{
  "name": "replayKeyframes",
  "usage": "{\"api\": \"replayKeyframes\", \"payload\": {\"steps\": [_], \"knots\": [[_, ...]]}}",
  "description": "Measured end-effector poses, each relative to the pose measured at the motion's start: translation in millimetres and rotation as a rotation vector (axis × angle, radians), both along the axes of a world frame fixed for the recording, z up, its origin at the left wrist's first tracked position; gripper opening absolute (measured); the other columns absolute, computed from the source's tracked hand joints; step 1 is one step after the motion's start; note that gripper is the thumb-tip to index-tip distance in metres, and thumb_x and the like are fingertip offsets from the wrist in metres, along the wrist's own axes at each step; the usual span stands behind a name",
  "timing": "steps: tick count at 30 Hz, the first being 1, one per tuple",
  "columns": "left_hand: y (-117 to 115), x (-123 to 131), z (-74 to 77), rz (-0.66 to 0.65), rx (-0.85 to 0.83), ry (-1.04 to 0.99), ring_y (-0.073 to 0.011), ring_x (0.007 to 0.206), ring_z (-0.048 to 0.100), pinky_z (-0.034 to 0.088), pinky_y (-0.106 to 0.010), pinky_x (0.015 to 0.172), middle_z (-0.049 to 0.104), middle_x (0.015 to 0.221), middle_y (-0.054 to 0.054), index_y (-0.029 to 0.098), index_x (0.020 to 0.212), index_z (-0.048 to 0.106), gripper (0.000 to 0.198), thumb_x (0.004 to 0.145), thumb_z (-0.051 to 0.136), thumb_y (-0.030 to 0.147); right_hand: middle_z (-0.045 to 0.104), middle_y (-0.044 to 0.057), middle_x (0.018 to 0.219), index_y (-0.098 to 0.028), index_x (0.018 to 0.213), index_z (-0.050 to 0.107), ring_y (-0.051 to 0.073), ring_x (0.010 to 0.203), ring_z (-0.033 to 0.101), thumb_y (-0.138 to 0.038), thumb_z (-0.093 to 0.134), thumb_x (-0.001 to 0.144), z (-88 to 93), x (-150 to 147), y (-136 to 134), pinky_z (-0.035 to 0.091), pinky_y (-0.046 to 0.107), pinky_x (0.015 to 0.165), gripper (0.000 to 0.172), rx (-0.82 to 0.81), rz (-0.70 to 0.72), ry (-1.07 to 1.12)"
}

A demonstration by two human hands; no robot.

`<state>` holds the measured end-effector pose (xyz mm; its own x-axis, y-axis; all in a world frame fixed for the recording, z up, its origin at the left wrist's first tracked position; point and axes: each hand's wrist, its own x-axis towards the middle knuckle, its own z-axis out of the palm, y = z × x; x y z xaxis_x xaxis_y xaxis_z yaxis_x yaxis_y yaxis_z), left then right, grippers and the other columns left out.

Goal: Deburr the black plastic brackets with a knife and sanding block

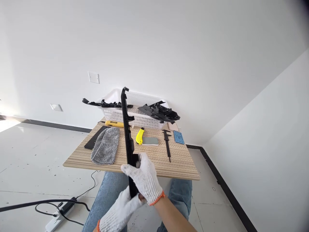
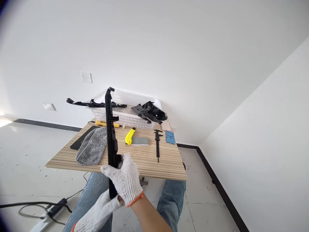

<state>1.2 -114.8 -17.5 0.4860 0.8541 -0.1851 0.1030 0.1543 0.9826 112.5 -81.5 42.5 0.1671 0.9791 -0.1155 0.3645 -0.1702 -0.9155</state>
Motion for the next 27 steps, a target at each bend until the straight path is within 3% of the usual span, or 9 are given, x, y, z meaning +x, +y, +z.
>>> {"api": "replayKeyframes", "payload": {"steps": [3,6,7,9,10,12,16,23,27], "knots": [[4.2,-11.2,-3.9,0.147,-0.088,-0.153,-0.0323,0.106,0.063,0.052,-0.042,0.095,0.073,0.103,-0.007,0.024,0.131,0.066,0.056,0.082,0.067,0.052,0.068,-0.002,0.073,-0.022,0.096,0.067,0.017,0.068,0.063,-0.051,0.067,0.087,-13.2,3.5,16.7,0.045,0.027,0.063,0.030,0.115,0.049,0.018],[10.4,-24.9,-6.7,0.245,-0.195,-0.263,-0.0246,0.085,0.067,0.057,-0.037,0.075,0.071,0.104,-0.007,0.026,0.142,0.056,0.066,0.081,0.070,0.048,0.073,0.003,0.085,-0.021,0.100,0.067,0.019,0.075,0.067,-0.045,0.049,0.099,-27.7,27.1,44.4,0.050,0.032,0.072,0.030,0.298,-0.053,-0.164],[12.9,-28.7,-6.7,0.261,-0.220,-0.311,-0.0221,0.079,0.066,0.056,-0.035,0.069,0.071,0.103,-0.007,0.026,0.144,0.054,0.067,0.081,0.070,0.045,0.075,0.006,0.098,-0.020,0.107,0.068,0.021,0.087,0.069,-0.039,0.050,0.098,-31.7,37.5,55.3,0.051,0.035,0.082,0.027,0.373,-0.113,-0.287],[18.7,-33.8,-5.1,0.272,-0.247,-0.408,-0.0174,0.067,0.063,0.053,-0.030,0.057,0.071,0.097,-0.007,0.023,0.144,0.053,0.069,0.078,0.070,0.039,0.067,0.010,0.133,-0.020,0.120,0.067,0.026,0.126,0.058,-0.029,0.059,0.093,-38.4,58.4,76.8,0.045,0.041,0.105,0.029,0.457,-0.024,-0.516],[22.1,-34.8,-3.9,0.274,-0.251,-0.450,-0.0152,0.060,0.060,0.050,-0.028,0.052,0.070,0.092,-0.006,0.022,0.143,0.054,0.071,0.075,0.071,0.037,0.060,0.009,0.145,-0.022,0.124,0.066,0.028,0.141,0.046,-0.029,0.062,0.091,-41.3,67.5,86.5,0.038,0.044,0.114,0.034,0.436,0.049,-0.609],[29.3,-34.2,-1.3,0.279,-0.252,-0.525,-0.0114,0.049,0.052,0.042,-0.025,0.043,0.067,0.083,-0.003,0.020,0.141,0.056,0.074,0.070,0.070,0.035,0.048,0.008,0.157,-0.023,0.137,0.060,0.030,0.151,0.031,-0.034,0.066,0.090,-47.0,81.1,101.4,0.026,0.049,0.122,0.049,0.306,0.148,-0.748],[42.7,-27.6,1.7,0.302,-0.268,-0.620,-0.0069,0.039,0.042,0.031,-0.021,0.037,0.060,0.071,0.003,0.021,0.138,0.059,0.073,0.067,0.068,0.033,0.047,0.010,0.158,-0.019,0.146,0.052,0.030,0.151,0.031,-0.044,0.065,0.092,-53.9,89.1,111.6,0.021,0.048,0.123,0.060,0.173,0.171,-0.842],[45.9,-20.9,0.9,0.327,-0.274,-0.632,-0.0079,0.043,0.046,0.035,-0.022,0.039,0.060,0.075,0.002,0.019,0.130,0.063,0.065,0.068,0.073,0.037,0.068,0.011,0.129,-0.023,0.122,0.068,0.029,0.118,0.062,-0.060,0.069,0.084,-46.6,92.8,98.3,0.044,0.043,0.101,0.053,0.124,0.051,-0.642],[43.8,-19.1,-2.0,0.325,-0.242,-0.569,-0.0101,0.047,0.050,0.040,-0.023,0.041,0.065,0.076,-0.001,0.016,0.124,0.064,0.062,0.070,0.074,0.044,0.074,0.011,0.104,-0.020,0.115,0.066,0.025,0.093,0.070,-0.074,0.048,0.089,-49.9,90.7,83.8,0.053,0.037,0.083,0.063,0.203,-0.206,-0.070]]}}
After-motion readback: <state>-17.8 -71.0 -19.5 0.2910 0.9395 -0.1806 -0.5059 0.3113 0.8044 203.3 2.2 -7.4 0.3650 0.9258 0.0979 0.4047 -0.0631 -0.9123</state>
